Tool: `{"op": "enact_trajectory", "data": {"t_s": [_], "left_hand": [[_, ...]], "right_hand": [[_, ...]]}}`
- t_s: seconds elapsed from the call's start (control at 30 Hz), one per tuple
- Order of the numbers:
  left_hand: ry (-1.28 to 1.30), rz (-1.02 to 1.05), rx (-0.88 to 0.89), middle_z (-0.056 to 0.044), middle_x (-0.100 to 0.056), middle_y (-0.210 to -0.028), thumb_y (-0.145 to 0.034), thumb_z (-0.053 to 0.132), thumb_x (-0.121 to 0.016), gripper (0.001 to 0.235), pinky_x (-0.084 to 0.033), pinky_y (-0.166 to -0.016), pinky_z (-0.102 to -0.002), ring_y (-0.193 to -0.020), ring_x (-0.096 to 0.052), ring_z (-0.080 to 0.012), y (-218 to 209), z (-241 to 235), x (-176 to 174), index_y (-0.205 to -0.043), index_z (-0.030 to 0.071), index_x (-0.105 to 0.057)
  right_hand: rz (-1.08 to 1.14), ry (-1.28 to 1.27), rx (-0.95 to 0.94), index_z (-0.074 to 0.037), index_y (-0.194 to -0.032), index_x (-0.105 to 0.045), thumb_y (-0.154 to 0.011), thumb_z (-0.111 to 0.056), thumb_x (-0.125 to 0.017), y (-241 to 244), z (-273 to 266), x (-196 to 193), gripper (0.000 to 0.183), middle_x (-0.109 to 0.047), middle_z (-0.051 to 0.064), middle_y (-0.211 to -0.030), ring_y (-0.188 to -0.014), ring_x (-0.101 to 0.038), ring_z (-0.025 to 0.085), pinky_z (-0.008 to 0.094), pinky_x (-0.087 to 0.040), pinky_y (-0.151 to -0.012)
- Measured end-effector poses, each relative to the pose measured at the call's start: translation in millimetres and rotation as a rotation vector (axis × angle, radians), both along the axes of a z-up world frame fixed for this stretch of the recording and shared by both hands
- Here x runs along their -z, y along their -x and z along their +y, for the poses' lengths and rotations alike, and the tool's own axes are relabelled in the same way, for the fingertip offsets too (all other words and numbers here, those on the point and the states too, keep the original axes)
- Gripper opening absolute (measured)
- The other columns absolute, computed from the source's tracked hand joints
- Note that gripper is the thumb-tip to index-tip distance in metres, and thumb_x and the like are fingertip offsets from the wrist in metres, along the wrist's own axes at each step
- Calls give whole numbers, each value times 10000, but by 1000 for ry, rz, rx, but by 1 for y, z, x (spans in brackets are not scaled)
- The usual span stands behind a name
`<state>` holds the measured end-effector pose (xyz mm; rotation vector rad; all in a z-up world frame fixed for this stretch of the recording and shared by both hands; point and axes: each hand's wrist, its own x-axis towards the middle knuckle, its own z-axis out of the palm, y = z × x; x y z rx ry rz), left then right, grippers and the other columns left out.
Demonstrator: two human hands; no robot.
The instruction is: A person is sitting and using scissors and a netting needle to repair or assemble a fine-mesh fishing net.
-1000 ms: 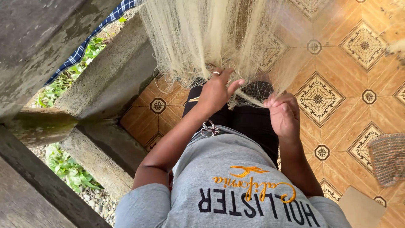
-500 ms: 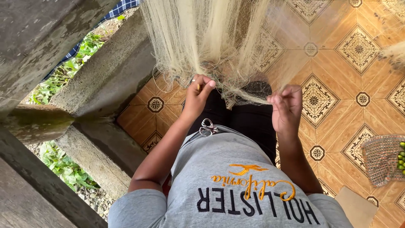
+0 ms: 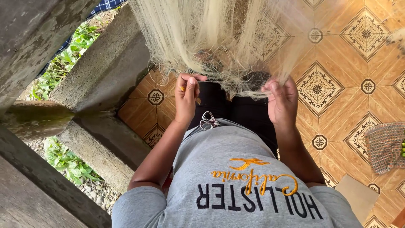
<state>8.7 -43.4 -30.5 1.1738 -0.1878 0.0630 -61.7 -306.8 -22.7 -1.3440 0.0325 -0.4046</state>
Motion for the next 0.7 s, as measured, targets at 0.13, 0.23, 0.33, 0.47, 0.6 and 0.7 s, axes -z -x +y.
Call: {"op": "enact_trajectory", "data": {"t_s": [0.13, 0.23, 0.33, 0.47, 0.6, 0.7], "left_hand": [[12, 15, 0, -161, -725, -950, -1111, 193, -462, 182, -316, -438, -164, -493, -408, -41, -1, -4, 2, -946, 118, -477], [21, 32, -6, -171, -727, -933, -1105, 193, -476, 178, -325, -425, -164, -487, -405, -50, 2, -6, 6, -945, 116, -477], [25, 56, -5, -160, -722, -930, -1100, 207, -496, 185, -322, -428, -160, -497, -409, -45, 5, -7, 14, -937, 121, -481], [33, 91, -13, -155, -714, -913, -1101, 196, -498, 176, -314, -422, -157, -481, -412, -37, 8, -9, 28, -942, 120, -486], [48, 113, -21, -157, -719, -915, -1094, 195, -513, 172, -326, -427, -152, -505, -412, -34, 15, -10, 28, -944, 111, -499], [35, 106, -32, -160, -717, -896, -1091, 184, -521, 174, -329, -426, -154, -496, -413, -41, 17, -11, 26, -935, 108, -507]], "right_hand": [[-47, -6, -28, -95, -1043, -570, -1046, -167, -574, -4, 8, -11, 72, -574, 70, -965, -952, -576, 154, 338, -537, -894], [-30, -41, -27, -60, -1137, -552, -1055, -153, -563, -3, 7, -4, 124, -580, 118, -951, -941, -581, 170, 352, -532, -918], [-39, -92, -52, -66, -1205, -487, -1044, -123, -579, -2, 8, 2, 194, -559, 79, -898, -920, -569, 142, 362, -535, -937], [-42, -281, -151, -81, -1345, -445, -1041, -151, -555, 0, 15, -2, 330, -532, 7, -833, -904, -569, 125, 371, -542, -960], [-87, -329, -214, -100, -1466, -396, -1045, -177, -529, 4, 12, 6, 449, -493, -14, -878, -945, -554, 125, 389, -548, -998], [-97, -289, -176, -167, -1528, -324, -1017, -118, -541, 9, 22, -15, 557, -492, 2, -947, -984, -561, 137, 407, -570, -986]]}}
